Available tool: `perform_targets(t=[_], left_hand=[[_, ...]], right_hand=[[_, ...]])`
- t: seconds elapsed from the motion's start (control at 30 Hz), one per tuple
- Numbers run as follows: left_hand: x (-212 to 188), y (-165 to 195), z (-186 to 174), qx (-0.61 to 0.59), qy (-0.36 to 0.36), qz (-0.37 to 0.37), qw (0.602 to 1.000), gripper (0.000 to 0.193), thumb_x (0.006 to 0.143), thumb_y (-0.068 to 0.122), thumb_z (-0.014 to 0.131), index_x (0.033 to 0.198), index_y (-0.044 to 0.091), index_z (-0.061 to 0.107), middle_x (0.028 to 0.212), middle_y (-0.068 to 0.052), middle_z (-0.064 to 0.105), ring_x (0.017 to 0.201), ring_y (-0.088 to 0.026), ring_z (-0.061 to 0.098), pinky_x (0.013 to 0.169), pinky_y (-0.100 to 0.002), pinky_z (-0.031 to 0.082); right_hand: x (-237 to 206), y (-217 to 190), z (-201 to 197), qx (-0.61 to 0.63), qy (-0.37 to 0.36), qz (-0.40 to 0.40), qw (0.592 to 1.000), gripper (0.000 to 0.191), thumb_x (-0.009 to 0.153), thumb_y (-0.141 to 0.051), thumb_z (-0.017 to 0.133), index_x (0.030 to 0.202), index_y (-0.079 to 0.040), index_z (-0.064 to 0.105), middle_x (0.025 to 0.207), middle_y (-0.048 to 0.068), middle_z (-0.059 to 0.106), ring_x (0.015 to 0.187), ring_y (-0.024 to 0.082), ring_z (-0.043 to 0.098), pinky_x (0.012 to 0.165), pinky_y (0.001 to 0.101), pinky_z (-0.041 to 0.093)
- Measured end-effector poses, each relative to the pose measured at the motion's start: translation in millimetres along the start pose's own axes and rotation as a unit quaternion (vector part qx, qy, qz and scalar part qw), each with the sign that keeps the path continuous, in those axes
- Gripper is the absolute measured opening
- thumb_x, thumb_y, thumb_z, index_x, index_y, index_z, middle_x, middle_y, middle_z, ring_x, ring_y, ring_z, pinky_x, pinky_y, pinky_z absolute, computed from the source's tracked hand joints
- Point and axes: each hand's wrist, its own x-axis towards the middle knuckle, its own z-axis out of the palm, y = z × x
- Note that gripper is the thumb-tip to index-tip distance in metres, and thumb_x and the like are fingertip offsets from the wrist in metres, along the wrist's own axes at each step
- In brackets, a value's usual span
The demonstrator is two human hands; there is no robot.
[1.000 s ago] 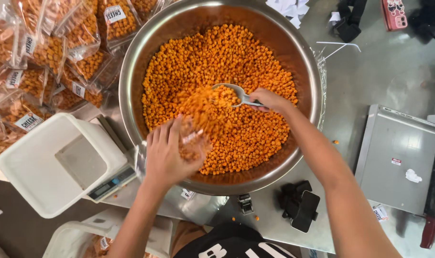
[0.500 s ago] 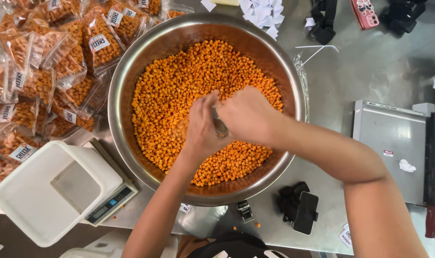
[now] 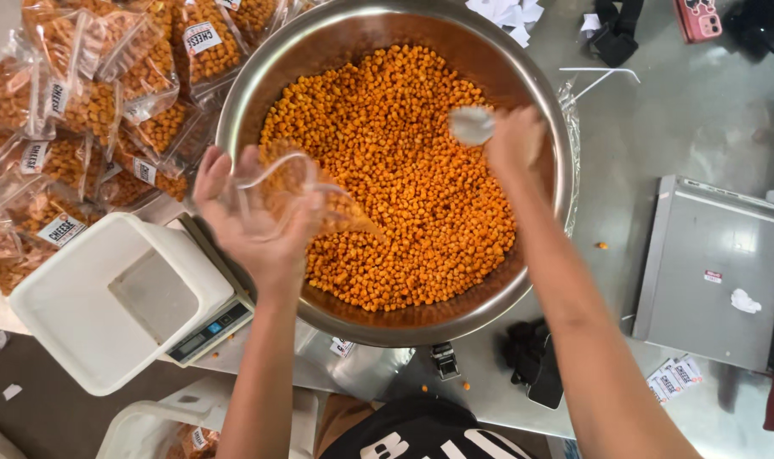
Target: The person scoops orange puffed snacks from a large metal bowl into small plastic bags using a scoop. Each bag is weighed on a digital scale, sealed, and placed into a white bin. The process is repeated continuously throughout the clip.
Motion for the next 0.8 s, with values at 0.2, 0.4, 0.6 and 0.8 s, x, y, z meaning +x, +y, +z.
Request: perform_targets(t=[0.2,0.4,0.6,0.8], left_hand=[[13,5,-24,-0.127,0.098,0.032,0.987,0.067,0.092,0.0,0.082,0.152,-0.004,0.05,0.147,-0.018,0.051,0.128,-0.027,0.062,0.115,-0.044,0.056],[9,9,-24,-0.016,0.025,-0.096,0.995,0.091,0.078,0.005,0.075,0.158,0.004,0.033,0.134,-0.018,0.056,0.108,-0.033,0.071,0.078,-0.047,0.067],[15,-4,-8,0.241,-0.206,0.035,0.948,0.1,0.077,0.011,0.08,0.164,0.002,0.033,0.137,-0.02,0.046,0.142,-0.032,0.053,0.125,-0.047,0.045],[8,-27,19,0.311,-0.241,0.034,0.919,0.101,0.075,0.024,0.085,0.159,0.0,0.033,0.133,-0.016,0.051,0.129,-0.033,0.047,0.114,-0.048,0.042]], right_hand=[[-77,-107,60,0.284,-0.151,-0.094,0.942,0.02,0.086,-0.005,0.062,0.095,-0.007,0.079,0.07,0.009,0.061,0.073,0.022,0.047,0.049,0.0423,0.048],[-33,-75,46,0.458,-0.456,0.067,0.76,0.019,0.093,-0.017,0.066,0.093,-0.003,0.079,0.074,0.008,0.071,0.065,0.02,0.064,0.061,0.0345,0.051],[34,-2,-49,0.509,-0.314,-0.102,0.795,0.023,0.083,-0.004,0.071,0.104,-0.004,0.081,0.083,0.006,0.076,0.071,0.011,0.064,0.063,0.0274,0.049],[63,-7,-161,0.355,-0.226,-0.243,0.874,0.025,0.079,-0.011,0.072,0.103,-0.009,0.081,0.086,0.009,0.072,0.073,0.019,0.065,0.066,0.0327,0.05]])
